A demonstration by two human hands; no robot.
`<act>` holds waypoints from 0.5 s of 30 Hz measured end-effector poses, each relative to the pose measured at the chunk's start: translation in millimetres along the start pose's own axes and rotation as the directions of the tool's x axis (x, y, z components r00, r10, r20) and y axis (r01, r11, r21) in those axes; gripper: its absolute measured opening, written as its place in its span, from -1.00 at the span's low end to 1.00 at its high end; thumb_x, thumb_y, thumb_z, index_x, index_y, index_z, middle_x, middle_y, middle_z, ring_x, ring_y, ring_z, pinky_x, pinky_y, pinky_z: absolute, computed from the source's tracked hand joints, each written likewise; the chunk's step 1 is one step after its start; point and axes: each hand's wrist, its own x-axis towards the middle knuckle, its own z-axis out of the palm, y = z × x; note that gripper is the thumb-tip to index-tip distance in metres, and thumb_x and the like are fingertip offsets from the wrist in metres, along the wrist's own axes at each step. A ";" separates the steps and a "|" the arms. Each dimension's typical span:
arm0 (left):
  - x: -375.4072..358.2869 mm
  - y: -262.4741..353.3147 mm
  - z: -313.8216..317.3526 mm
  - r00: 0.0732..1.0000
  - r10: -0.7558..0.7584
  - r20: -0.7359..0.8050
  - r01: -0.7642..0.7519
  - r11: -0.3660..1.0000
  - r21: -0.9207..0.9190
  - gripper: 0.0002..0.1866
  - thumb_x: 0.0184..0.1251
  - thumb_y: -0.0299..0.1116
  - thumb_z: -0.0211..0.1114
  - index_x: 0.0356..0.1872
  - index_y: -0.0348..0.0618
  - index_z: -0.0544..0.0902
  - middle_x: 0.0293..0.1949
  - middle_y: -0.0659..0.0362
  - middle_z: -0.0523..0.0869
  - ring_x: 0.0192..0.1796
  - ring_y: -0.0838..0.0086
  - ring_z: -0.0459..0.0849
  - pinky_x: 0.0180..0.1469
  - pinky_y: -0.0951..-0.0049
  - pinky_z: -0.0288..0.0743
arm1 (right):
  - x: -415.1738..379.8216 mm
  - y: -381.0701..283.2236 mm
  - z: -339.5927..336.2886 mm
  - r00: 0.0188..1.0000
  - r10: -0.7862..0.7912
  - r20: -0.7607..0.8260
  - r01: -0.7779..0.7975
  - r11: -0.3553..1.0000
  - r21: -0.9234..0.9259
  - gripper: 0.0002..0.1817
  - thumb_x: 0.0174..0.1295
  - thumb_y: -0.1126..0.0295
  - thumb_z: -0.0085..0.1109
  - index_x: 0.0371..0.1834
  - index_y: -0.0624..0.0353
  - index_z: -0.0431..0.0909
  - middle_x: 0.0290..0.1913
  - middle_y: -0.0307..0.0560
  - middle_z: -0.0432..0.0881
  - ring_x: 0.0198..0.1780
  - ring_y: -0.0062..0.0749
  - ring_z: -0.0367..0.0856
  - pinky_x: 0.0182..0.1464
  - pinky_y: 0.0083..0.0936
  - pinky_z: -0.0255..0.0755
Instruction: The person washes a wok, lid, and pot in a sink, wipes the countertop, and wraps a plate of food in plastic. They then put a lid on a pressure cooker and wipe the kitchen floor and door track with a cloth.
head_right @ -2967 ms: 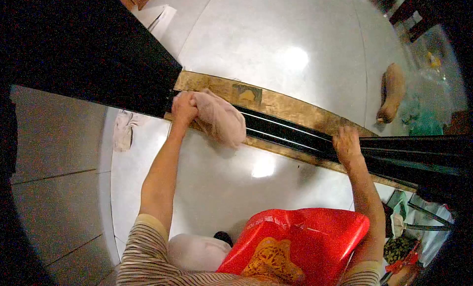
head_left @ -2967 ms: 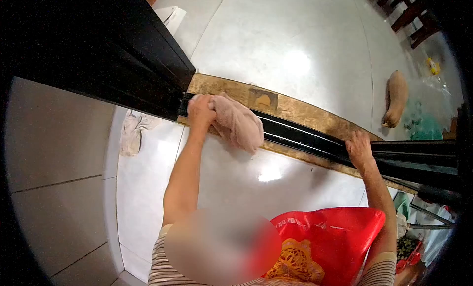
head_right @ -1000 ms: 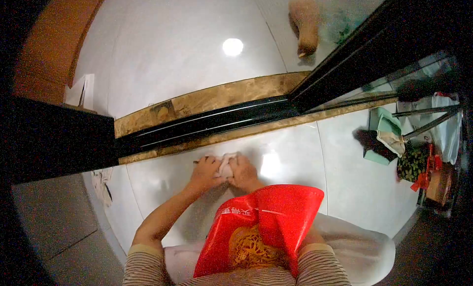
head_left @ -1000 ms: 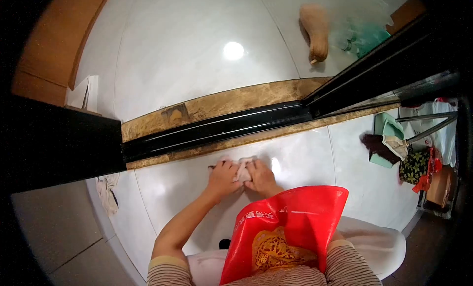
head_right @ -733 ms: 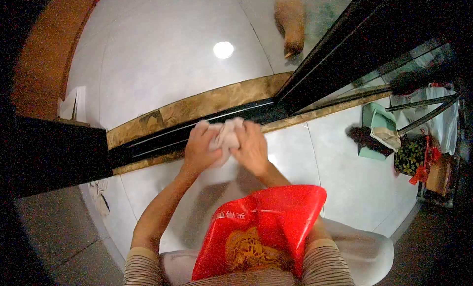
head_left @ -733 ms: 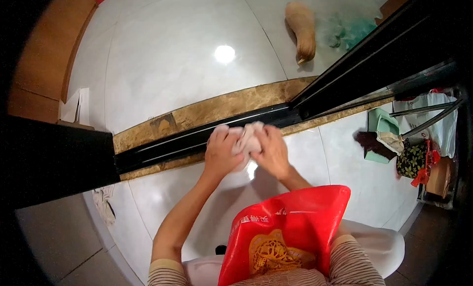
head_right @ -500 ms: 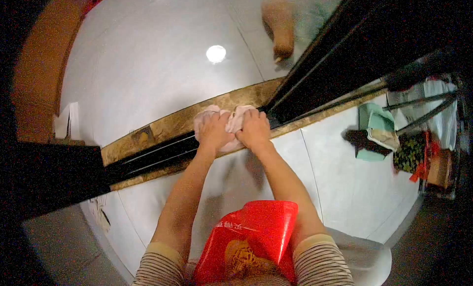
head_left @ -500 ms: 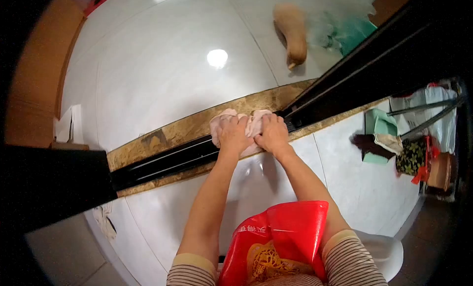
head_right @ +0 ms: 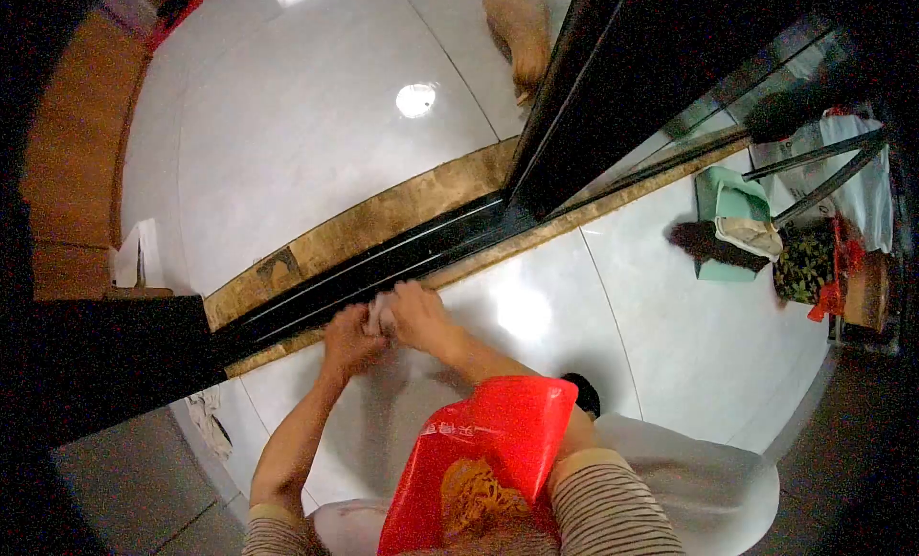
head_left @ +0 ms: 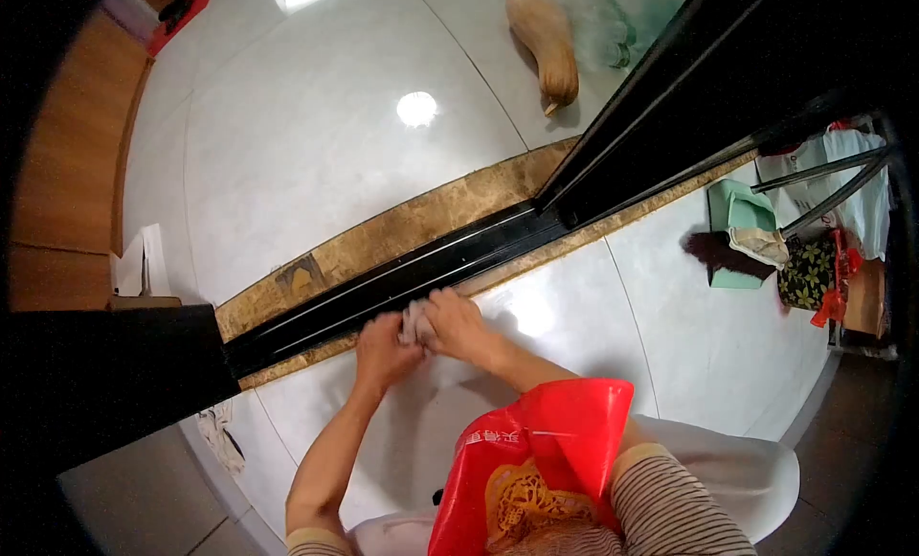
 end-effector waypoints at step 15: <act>124.3 140.5 53.6 0.788 0.463 -0.405 -0.429 0.886 0.177 -0.39 -0.24 -0.14 0.37 0.03 0.09 0.54 0.03 0.14 0.52 0.05 0.18 0.45 0.13 0.10 0.25 | 3.7 104.3 -108.8 0.816 0.543 -0.196 -0.565 0.681 -0.466 -0.42 -0.23 0.34 0.34 -0.05 0.27 0.42 0.00 0.11 0.44 0.03 -0.02 0.45 -0.04 -0.21 0.47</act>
